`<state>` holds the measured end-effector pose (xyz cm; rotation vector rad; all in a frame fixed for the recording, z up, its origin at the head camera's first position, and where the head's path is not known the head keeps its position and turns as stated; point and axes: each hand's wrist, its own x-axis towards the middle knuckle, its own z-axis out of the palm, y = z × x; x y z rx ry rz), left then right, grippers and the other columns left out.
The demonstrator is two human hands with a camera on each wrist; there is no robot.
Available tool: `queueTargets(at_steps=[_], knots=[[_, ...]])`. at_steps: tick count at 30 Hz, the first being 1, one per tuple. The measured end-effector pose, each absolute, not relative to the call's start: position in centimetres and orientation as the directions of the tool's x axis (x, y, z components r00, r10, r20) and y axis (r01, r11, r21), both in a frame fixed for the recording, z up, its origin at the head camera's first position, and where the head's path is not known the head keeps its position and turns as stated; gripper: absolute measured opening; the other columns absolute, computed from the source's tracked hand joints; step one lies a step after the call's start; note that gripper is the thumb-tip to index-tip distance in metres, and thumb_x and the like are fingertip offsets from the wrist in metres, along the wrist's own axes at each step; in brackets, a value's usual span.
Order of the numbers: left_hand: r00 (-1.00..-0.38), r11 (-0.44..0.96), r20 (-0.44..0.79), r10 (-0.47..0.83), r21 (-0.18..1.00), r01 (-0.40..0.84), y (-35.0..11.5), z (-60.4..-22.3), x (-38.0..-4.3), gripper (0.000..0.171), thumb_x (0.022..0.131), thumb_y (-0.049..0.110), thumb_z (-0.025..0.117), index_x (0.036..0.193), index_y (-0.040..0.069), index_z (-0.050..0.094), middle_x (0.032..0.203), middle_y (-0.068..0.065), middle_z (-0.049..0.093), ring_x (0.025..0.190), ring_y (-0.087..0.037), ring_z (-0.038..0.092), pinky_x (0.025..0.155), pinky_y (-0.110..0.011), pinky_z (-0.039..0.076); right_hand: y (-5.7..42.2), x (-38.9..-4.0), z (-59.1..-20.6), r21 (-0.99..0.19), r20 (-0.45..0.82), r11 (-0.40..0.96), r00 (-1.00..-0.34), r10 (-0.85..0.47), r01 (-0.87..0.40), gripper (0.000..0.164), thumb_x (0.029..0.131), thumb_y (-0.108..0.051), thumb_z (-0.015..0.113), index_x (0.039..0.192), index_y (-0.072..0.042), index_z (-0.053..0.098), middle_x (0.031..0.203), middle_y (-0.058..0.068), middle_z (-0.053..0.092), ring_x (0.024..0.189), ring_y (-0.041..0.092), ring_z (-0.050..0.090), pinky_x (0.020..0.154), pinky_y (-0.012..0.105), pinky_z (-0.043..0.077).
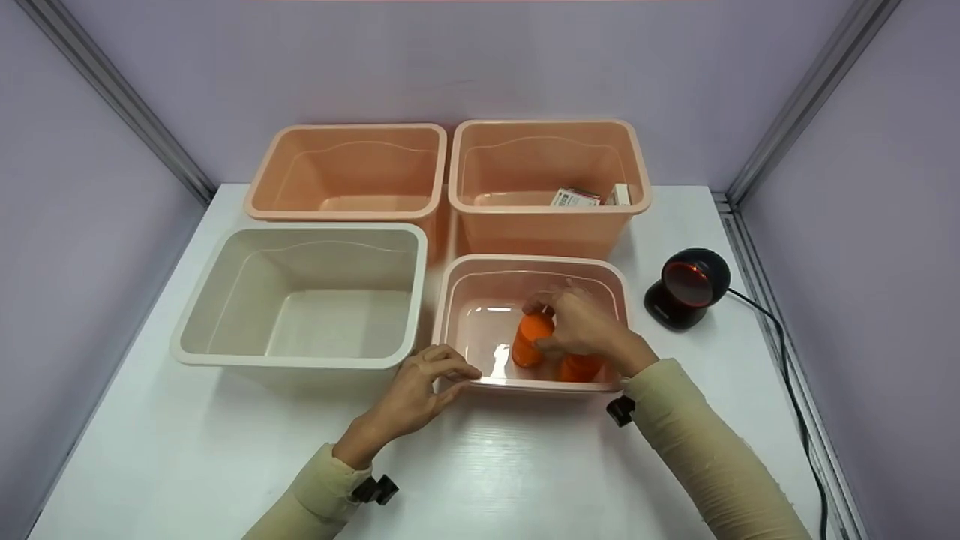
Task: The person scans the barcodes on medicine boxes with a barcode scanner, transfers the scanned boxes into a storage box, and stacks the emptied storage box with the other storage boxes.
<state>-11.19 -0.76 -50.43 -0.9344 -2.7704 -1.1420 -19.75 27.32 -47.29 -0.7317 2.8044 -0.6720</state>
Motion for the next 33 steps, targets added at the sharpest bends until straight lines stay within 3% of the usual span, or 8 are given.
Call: queueTargets(at_steps=[8,14,24,33], knots=[[-0.827,0.574,0.200,0.525,0.634,0.518,-0.60,-50.43,-11.18,0.018,0.094,0.015,0.069,0.108,0.023,0.076,0.101,0.004,0.064,0.108,-0.015,0.059,0.099,-0.031,0.047,26.22,-19.73,-47.46,-0.518,-0.131,0.778,-0.865,-0.484,-0.357,0.045,0.074,-0.016,0.083,0.116,-0.020,0.069,0.112,-0.001,0.070,0.103,0.020,0.062,0.095,0.043,0.055],[-0.828,0.575,0.202,0.523,0.633,0.518,-0.70,-50.43,-11.20,0.017,0.094,0.015,0.069,0.108,0.023,0.076,0.102,0.005,0.064,0.108,-0.015,0.058,0.100,-0.031,0.046,26.36,-19.97,-47.59,-0.568,-0.167,0.757,-0.855,-0.490,-0.323,0.049,0.074,-0.013,0.083,0.120,-0.016,0.067,0.115,0.002,0.069,0.104,0.023,0.064,0.095,0.046,0.056],[-0.826,0.577,0.204,0.526,0.628,0.522,-0.73,-50.52,-11.05,0.017,0.094,0.016,0.069,0.109,0.023,0.075,0.102,0.005,0.064,0.108,-0.015,0.059,0.100,-0.031,0.046,26.32,-20.19,-47.56,-0.562,-0.285,0.786,-0.832,-0.476,-0.257,0.055,0.074,-0.012,0.081,0.126,-0.017,0.062,0.122,0.003,0.067,0.107,0.022,0.061,0.097,0.043,0.056],[-0.820,0.576,0.220,0.529,0.616,0.537,-0.72,-50.49,-11.07,0.017,0.094,0.015,0.069,0.108,0.023,0.075,0.101,0.004,0.064,0.110,-0.017,0.059,0.103,-0.034,0.046,26.27,-20.27,-47.63,-0.543,-0.264,0.785,-0.828,-0.495,-0.296,0.058,0.070,-0.011,0.083,0.124,-0.016,0.063,0.115,0.003,0.069,0.101,0.021,0.061,0.092,0.039,0.055]])
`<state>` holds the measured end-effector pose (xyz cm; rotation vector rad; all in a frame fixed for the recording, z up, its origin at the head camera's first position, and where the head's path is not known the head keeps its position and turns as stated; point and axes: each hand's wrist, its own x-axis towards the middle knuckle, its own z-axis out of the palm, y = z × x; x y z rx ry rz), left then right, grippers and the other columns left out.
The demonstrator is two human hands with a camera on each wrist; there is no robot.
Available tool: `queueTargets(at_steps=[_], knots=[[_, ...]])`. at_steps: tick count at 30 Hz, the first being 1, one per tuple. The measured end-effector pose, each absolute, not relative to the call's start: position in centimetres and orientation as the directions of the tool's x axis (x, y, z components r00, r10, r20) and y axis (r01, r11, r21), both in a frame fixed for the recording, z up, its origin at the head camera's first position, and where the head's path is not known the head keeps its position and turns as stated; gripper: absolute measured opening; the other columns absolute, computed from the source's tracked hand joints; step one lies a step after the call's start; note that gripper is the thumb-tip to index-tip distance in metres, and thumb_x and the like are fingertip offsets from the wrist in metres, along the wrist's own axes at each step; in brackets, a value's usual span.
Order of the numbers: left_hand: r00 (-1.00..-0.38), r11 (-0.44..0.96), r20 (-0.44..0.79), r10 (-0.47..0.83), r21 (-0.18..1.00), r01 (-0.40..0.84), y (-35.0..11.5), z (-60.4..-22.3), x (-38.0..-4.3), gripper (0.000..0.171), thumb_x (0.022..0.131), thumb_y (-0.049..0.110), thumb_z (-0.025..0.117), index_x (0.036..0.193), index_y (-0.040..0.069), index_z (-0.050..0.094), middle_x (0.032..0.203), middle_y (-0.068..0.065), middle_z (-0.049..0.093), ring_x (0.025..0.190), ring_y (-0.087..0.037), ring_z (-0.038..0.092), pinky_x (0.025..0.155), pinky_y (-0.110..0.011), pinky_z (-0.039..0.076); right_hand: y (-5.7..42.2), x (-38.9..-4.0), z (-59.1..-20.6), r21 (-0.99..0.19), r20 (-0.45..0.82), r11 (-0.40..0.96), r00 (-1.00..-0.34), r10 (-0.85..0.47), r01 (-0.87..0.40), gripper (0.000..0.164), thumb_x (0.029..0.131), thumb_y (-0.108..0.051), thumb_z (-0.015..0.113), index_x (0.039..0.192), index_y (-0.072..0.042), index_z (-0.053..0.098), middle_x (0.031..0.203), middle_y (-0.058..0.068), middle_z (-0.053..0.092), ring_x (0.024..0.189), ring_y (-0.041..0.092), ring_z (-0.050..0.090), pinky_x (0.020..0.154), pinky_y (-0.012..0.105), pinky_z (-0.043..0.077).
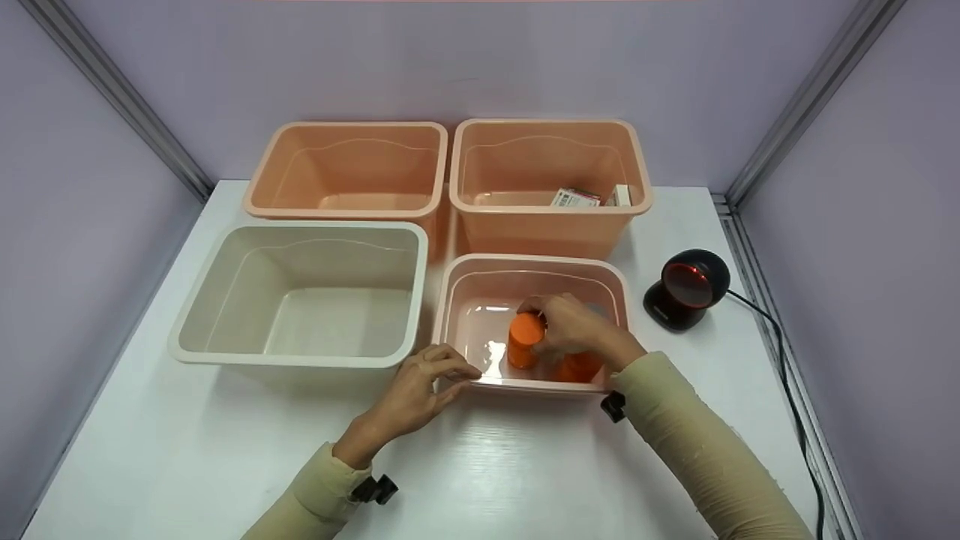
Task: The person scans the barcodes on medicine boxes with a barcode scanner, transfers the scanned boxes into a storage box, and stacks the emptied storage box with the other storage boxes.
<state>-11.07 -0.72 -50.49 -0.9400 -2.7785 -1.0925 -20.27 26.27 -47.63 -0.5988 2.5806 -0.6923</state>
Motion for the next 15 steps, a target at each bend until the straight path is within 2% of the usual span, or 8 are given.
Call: queueTargets(at_steps=[5,15], knots=[[-0.831,0.589,0.192,0.522,0.624,0.514,-0.70,-50.57,-11.00,0.017,0.095,0.017,0.068,0.108,0.024,0.075,0.102,0.006,0.064,0.111,-0.016,0.059,0.103,-0.035,0.045,26.39,-20.16,-47.91,-0.541,-0.250,0.787,-0.837,-0.487,-0.296,0.055,0.070,-0.012,0.084,0.122,-0.016,0.064,0.112,0.003,0.069,0.099,0.020,0.062,0.090,0.038,0.055],[-0.831,0.589,0.200,0.520,0.620,0.518,-0.74,-50.52,-11.08,0.017,0.094,0.016,0.069,0.108,0.025,0.075,0.102,0.006,0.063,0.108,-0.015,0.059,0.099,-0.032,0.047,26.99,-20.10,-47.34,-0.566,-0.258,0.791,-0.862,-0.437,-0.232,0.056,0.074,-0.016,0.083,0.125,-0.016,0.062,0.118,0.003,0.068,0.106,0.024,0.063,0.096,0.045,0.056]])
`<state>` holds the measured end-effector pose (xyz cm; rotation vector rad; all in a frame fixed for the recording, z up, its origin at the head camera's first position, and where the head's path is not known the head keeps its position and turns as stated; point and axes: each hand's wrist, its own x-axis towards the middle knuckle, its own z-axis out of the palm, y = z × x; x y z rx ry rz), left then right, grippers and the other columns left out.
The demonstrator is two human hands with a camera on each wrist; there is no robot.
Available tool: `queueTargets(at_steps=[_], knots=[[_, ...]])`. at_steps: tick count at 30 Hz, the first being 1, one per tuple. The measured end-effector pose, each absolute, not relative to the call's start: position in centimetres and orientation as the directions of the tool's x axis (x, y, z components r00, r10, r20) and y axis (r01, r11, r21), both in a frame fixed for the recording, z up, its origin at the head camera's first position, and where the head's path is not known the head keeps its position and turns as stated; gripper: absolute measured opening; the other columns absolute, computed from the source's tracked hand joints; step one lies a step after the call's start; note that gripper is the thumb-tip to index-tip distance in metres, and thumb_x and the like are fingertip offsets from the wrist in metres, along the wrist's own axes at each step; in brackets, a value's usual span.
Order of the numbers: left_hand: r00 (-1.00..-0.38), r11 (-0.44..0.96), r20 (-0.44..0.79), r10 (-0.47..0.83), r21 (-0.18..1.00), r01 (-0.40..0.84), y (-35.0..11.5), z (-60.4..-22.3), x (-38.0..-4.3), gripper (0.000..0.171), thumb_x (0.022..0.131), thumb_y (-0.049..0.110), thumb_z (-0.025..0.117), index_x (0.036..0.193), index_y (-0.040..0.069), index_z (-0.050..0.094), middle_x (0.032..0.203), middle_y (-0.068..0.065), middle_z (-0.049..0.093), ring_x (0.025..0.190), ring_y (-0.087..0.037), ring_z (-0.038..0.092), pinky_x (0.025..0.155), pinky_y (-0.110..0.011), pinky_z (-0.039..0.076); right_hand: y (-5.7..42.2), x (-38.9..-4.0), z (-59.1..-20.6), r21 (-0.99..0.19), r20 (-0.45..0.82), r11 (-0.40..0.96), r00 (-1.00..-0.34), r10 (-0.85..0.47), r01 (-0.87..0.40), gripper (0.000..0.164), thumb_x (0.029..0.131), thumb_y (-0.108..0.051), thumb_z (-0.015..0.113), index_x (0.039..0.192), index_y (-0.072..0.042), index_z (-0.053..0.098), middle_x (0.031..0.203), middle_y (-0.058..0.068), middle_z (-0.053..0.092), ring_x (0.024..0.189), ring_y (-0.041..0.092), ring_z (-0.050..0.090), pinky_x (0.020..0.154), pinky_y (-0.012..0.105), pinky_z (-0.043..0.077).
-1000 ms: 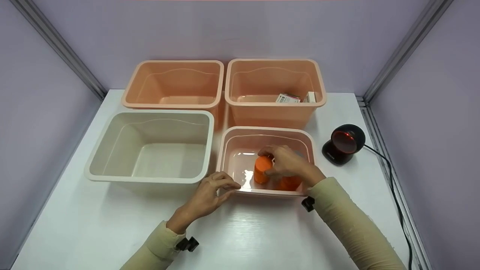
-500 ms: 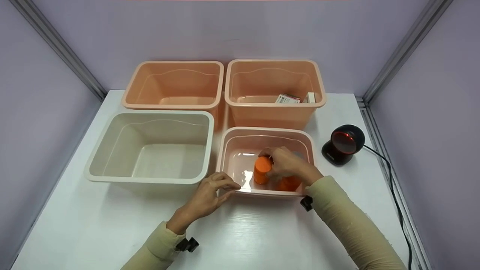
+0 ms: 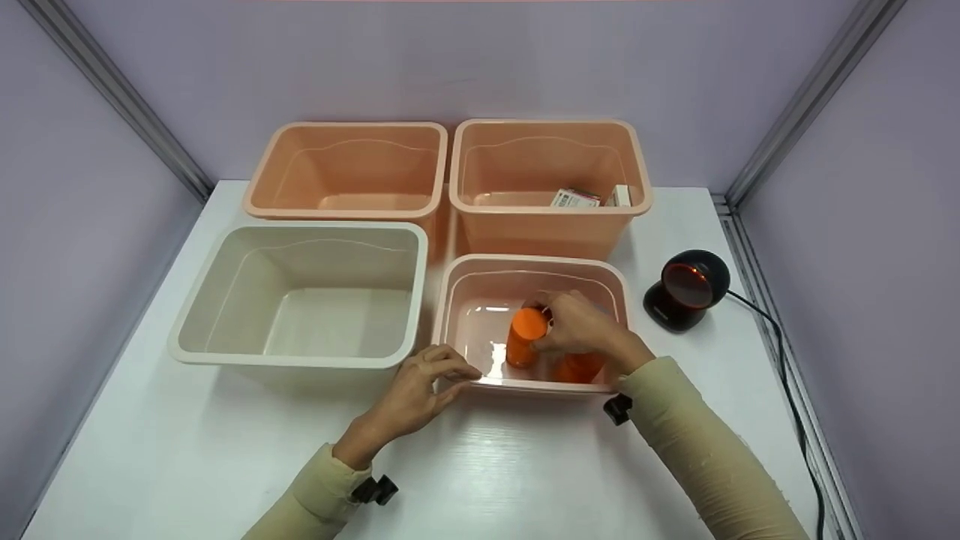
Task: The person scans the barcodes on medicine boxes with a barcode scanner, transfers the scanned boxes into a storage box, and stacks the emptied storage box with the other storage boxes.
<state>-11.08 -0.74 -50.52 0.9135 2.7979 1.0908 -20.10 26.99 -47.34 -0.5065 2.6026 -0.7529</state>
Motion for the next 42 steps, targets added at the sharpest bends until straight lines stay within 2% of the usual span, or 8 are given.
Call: queueTargets(at_steps=[6,10,15,19,29,33,37,42], knots=[[-0.832,0.584,0.195,0.519,0.630,0.512,-0.7,-50.5,-11.0,0.018,0.094,0.016,0.069,0.108,0.024,0.075,0.102,0.006,0.063,0.108,-0.015,0.058,0.099,-0.031,0.046,27.7,-20.1,-46.7,-0.569,-0.171,0.776,-0.883,-0.436,-0.273,0.055,0.073,-0.020,0.085,0.122,-0.011,0.063,0.113,0.005,0.069,0.101,0.024,0.065,0.091,0.044,0.057],[-0.823,0.575,0.222,0.523,0.620,0.534,-0.8,-50.5,-11.0,0.017,0.094,0.015,0.070,0.107,0.023,0.076,0.101,0.005,0.064,0.107,-0.015,0.059,0.099,-0.030,0.047,28.2,-20.0,-46.0,-0.574,-0.145,0.770,-0.891,-0.430,-0.278,0.055,0.074,-0.022,0.084,0.123,-0.012,0.062,0.112,0.004,0.069,0.098,0.021,0.064,0.088,0.043,0.057],[-0.813,0.572,0.247,0.527,0.605,0.554,-0.8,-50.6,-11.1,0.017,0.093,0.014,0.070,0.107,0.023,0.076,0.100,0.005,0.064,0.106,-0.015,0.059,0.098,-0.029,0.047,28.9,-20.0,-45.4,-0.618,-0.088,0.728,-0.894,-0.440,-0.297,0.054,0.076,-0.017,0.084,0.125,-0.010,0.062,0.112,0.008,0.069,0.098,0.023,0.066,0.089,0.045,0.058],[-0.814,0.575,0.251,0.523,0.602,0.554,-0.7,-50.7,-11.1,0.016,0.093,0.015,0.070,0.107,0.023,0.076,0.100,0.005,0.064,0.106,-0.015,0.059,0.100,-0.030,0.046,29.4,-19.8,-44.9,-0.633,-0.056,0.715,-0.904,-0.424,-0.296,0.053,0.078,-0.017,0.083,0.125,-0.009,0.062,0.116,0.008,0.066,0.103,0.025,0.065,0.089,0.038,0.058],[-0.817,0.564,0.248,0.521,0.619,0.547,-0.7,-50.7,-11.1,0.017,0.093,0.014,0.070,0.107,0.022,0.076,0.100,0.004,0.065,0.107,-0.016,0.059,0.099,-0.031,0.046,30.4,-19.3,-44.0,-0.687,-0.094,0.702,-0.935,-0.342,-0.188,0.054,0.083,-0.035,0.079,0.128,-0.015,0.058,0.116,0.006,0.066,0.102,0.025,0.063,0.084,0.020,0.053],[-0.816,0.560,0.251,0.521,0.621,0.548,-0.8,-50.7,-11.1,0.016,0.093,0.015,0.070,0.107,0.022,0.076,0.099,0.004,0.065,0.106,-0.016,0.059,0.098,-0.031,0.047,30.8,-19.1,-43.7,-0.713,-0.056,0.677,-0.948,-0.315,-0.183,0.054,0.084,-0.034,0.079,0.130,-0.013,0.058,0.117,0.006,0.066,0.101,0.023,0.062,0.084,0.016,0.050],[-0.815,0.555,0.247,0.524,0.627,0.547,-0.8,-50.6,-11.1,0.017,0.094,0.015,0.069,0.108,0.021,0.076,0.100,0.004,0.065,0.106,-0.016,0.059,0.098,-0.031,0.047,31.2,-18.9,-43.3,-0.724,-0.012,0.662,-0.957,-0.290,-0.191,0.052,0.086,-0.031,0.076,0.131,-0.013,0.058,0.119,0.005,0.064,0.101,0.017,0.060,0.084,0.013,0.049],[-0.816,0.542,0.233,0.529,0.647,0.536,-0.8,-50.5,-11.1,0.018,0.094,0.013,0.068,0.109,0.021,0.076,0.101,0.004,0.065,0.108,-0.016,0.058,0.099,-0.032,0.046,31.9,-18.7,-43.2,-0.749,0.060,0.624,-0.960,-0.272,-0.223,0.048,0.087,-0.025,0.075,0.131,-0.014,0.058,0.118,0.001,0.063,0.097,0.010,0.061,0.083,0.014,0.050]])
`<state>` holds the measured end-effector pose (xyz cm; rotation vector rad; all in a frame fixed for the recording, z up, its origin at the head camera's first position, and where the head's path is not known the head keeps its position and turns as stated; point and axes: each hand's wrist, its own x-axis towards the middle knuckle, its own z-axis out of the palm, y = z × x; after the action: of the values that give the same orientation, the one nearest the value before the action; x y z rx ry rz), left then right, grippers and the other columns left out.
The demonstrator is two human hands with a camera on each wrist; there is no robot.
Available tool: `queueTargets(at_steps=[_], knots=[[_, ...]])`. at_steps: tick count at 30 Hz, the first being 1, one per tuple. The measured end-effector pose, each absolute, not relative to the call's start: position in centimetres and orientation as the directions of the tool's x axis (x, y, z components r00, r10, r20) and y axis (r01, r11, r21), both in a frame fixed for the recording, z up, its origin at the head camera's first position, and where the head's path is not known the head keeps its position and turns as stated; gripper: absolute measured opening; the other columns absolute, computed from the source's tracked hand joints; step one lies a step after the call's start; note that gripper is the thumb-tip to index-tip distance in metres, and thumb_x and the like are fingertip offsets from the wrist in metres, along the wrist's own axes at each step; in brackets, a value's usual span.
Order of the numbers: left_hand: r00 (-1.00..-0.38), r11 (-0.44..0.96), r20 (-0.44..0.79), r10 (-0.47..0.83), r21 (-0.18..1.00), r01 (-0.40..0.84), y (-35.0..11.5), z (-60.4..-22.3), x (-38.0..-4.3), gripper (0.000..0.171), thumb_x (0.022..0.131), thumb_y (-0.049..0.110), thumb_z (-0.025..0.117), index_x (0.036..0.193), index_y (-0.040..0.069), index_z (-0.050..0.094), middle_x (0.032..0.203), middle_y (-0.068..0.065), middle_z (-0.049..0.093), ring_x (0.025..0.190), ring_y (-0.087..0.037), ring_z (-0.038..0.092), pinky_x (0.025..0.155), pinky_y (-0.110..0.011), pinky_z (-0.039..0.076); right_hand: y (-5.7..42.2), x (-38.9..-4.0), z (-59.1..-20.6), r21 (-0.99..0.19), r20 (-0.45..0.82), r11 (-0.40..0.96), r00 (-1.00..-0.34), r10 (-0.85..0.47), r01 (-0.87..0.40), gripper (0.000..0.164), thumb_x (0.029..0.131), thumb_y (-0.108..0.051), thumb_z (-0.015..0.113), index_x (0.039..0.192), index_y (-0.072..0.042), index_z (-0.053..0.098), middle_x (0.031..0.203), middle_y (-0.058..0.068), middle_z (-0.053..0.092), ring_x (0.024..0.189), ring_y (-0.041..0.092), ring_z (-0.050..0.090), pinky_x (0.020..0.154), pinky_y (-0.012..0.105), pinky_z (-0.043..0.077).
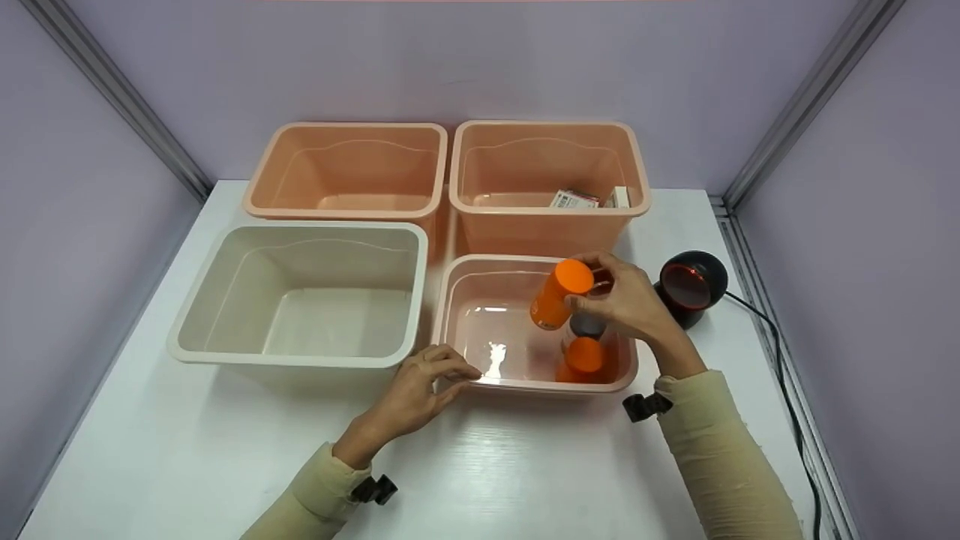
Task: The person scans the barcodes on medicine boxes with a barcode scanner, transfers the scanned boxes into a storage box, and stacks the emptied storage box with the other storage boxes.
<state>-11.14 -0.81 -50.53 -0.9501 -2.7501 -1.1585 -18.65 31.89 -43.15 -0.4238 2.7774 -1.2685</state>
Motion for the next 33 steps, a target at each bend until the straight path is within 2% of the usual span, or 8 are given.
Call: queueTargets(at_steps=[6,9,17,22,33], knots=[[-0.819,0.546,0.224,0.528,0.649,0.529,-0.8,-50.5,-11.1,0.017,0.094,0.014,0.068,0.109,0.020,0.076,0.102,0.003,0.065,0.109,-0.017,0.059,0.101,-0.033,0.045,32.8,-18.3,-43.2,-0.776,0.100,0.590,-0.967,-0.233,-0.223,0.047,0.090,-0.021,0.072,0.134,-0.015,0.056,0.118,-0.008,0.061,0.096,0.008,0.063,0.085,0.012,0.050],[-0.820,0.549,0.222,0.527,0.648,0.529,-0.8,-50.5,-11.1,0.017,0.094,0.014,0.068,0.109,0.020,0.075,0.102,0.003,0.065,0.109,-0.017,0.059,0.102,-0.034,0.045,33.3,-18.1,-43.2,-0.789,0.113,0.573,-0.969,-0.219,-0.222,0.049,0.091,-0.019,0.069,0.137,-0.011,0.054,0.120,-0.009,0.059,0.098,0.006,0.063,0.088,0.010,0.049],[-0.816,0.553,0.240,0.526,0.632,0.542,-0.7,-50.6,-11.1,0.016,0.094,0.016,0.069,0.108,0.021,0.076,0.101,0.004,0.065,0.109,-0.017,0.059,0.102,-0.032,0.045,34.6,-17.4,-42.8,-0.815,0.164,0.526,-0.968,-0.192,-0.243,0.049,0.091,-0.012,0.067,0.138,-0.008,0.053,0.118,-0.008,0.062,0.094,0.008,0.065,0.083,0.013,0.052],[-0.816,0.553,0.248,0.522,0.630,0.545,-0.7,-50.5,-11.1,0.015,0.094,0.017,0.069,0.107,0.021,0.076,0.101,0.004,0.065,0.110,-0.016,0.059,0.102,-0.032,0.045,35.2,-17.2,-42.5,-0.834,0.190,0.499,-0.972,-0.142,-0.236,0.046,0.091,-0.008,0.066,0.136,-0.006,0.054,0.117,-0.009,0.062,0.096,0.008,0.062,0.085,0.011,0.050],[-0.819,0.554,0.232,0.525,0.637,0.536,-0.8,-50.4,-11.1,0.017,0.095,0.015,0.067,0.109,0.022,0.075,0.102,0.005,0.065,0.108,-0.015,0.059,0.098,-0.031,0.047,36.8,-16.8,-42.1,-0.917,0.198,0.341,-0.979,-0.057,-0.205,0.044,0.089,-0.002,0.064,0.132,-0.007,0.056,0.117,-0.004,0.062,0.098,0.010,0.061,0.086,0.012,0.050]])
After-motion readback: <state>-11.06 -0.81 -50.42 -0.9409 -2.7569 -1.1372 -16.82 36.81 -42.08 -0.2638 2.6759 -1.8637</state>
